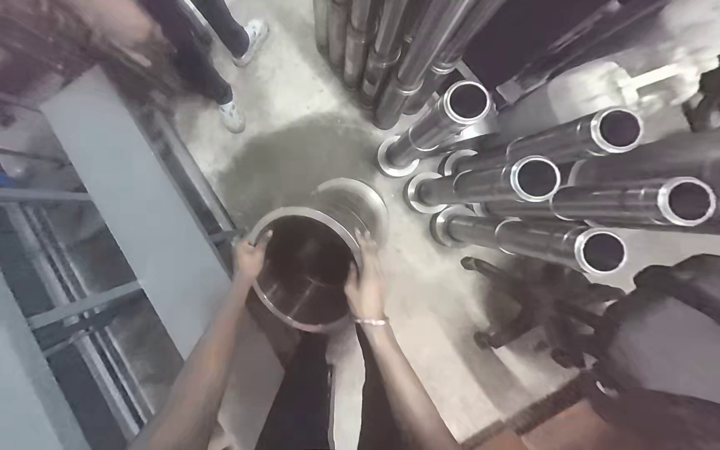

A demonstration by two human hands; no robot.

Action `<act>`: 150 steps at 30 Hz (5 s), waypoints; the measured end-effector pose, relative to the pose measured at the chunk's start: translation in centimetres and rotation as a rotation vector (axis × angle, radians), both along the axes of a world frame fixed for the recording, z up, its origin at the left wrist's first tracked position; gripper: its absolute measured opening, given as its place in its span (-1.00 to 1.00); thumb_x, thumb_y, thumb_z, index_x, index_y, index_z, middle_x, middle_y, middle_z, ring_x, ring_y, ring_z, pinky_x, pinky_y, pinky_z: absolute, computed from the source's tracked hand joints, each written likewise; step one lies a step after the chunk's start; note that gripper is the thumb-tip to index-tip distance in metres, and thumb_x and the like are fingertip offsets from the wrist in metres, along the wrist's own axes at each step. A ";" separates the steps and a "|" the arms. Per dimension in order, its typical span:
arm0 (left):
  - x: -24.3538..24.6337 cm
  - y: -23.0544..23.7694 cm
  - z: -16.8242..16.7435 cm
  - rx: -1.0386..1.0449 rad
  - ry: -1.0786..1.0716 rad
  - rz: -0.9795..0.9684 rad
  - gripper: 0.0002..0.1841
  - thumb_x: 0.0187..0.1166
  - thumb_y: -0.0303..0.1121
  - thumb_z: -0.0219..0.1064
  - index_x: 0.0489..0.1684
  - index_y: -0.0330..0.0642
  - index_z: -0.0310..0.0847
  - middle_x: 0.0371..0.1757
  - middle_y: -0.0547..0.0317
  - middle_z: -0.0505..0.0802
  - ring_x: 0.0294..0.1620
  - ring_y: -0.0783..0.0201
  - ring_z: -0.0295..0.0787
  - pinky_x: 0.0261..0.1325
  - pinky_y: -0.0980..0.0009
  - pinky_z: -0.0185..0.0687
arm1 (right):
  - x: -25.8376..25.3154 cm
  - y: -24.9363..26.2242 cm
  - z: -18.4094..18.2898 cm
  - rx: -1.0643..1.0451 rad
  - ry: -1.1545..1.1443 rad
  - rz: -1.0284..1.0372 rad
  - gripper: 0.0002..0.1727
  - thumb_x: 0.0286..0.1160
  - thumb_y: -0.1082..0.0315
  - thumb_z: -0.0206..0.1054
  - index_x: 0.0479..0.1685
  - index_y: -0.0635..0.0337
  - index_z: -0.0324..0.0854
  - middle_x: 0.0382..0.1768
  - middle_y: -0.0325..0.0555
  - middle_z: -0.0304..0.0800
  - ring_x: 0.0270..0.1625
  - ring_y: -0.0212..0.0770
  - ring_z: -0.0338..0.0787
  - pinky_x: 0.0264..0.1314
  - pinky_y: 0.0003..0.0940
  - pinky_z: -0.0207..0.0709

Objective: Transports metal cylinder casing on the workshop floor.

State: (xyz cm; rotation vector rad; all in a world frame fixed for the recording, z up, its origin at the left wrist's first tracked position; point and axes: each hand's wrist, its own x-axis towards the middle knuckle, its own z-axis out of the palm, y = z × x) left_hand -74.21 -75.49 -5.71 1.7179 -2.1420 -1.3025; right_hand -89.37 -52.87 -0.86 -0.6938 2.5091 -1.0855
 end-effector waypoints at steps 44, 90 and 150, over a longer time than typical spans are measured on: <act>-1.4 -13.1 -1.7 0.397 -0.113 0.899 -0.47 0.63 0.05 0.40 0.06 -0.37 0.61 -0.26 -0.09 0.78 -0.30 0.13 0.75 -0.18 0.07 0.74 | -4.6 -27.4 0.9 0.229 -0.214 0.045 0.07 -0.11 0.52 0.38 0.77 -0.25 0.37 0.84 -0.04 0.19 0.86 0.21 0.15 0.72 0.50 0.06; -10.9 -38.4 -0.6 0.131 0.065 -0.054 -0.63 0.59 -0.20 0.48 0.18 -0.28 0.76 0.09 0.06 0.92 0.17 0.37 0.84 0.40 0.32 0.69 | -9.4 -37.1 -0.8 0.074 -0.059 -0.014 -0.06 0.00 0.57 0.21 0.72 -0.02 0.43 0.76 0.00 0.35 0.80 0.13 0.31 0.74 0.30 0.22; -24.3 -73.3 -0.6 0.138 -0.346 0.429 -0.40 0.49 0.04 0.53 0.13 -0.43 0.70 0.05 -0.33 0.83 0.18 -0.21 0.77 0.30 -0.20 0.60 | -32.4 -85.1 1.7 0.292 -0.388 0.280 -0.10 0.24 0.51 0.25 0.77 -0.33 0.35 0.81 -0.08 0.26 0.86 0.14 0.16 0.76 0.38 0.10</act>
